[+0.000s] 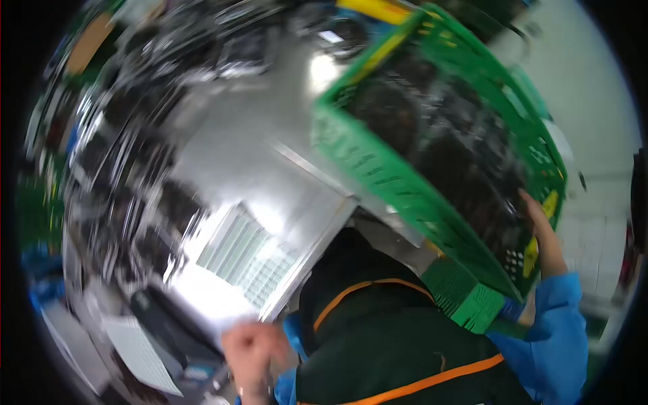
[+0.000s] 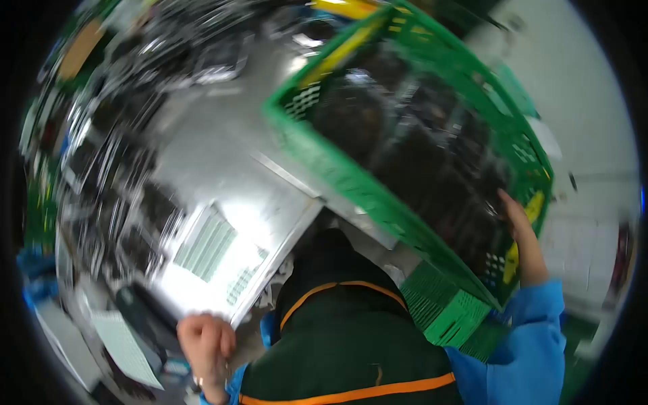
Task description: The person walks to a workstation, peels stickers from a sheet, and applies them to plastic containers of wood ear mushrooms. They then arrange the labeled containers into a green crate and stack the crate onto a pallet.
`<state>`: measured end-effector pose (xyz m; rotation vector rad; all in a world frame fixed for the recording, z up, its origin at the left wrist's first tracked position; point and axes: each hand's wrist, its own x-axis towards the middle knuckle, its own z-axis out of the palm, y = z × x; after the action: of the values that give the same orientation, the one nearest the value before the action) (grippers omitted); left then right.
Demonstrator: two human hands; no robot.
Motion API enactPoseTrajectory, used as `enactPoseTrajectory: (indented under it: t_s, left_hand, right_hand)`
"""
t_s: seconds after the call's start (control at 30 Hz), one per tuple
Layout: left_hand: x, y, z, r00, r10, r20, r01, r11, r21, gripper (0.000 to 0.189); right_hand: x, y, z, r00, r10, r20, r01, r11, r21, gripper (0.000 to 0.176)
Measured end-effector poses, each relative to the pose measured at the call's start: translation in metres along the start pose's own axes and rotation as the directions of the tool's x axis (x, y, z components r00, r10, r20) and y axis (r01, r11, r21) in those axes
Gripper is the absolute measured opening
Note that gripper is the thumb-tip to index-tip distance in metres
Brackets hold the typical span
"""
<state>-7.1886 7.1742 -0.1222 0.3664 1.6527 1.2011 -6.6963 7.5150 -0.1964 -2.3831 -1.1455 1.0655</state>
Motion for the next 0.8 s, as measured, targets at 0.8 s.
enactPoseTrajectory:
  t_s: [0.8]
  left_hand:
    - [-0.007,-0.047,-0.106,0.808,0.498,-0.314,-0.56,0.816,-0.145,0.037]
  right_hand:
    - [-0.421,-0.188,0.316,-0.717,-0.508,0.477,0.696,-0.507,0.508,0.04]
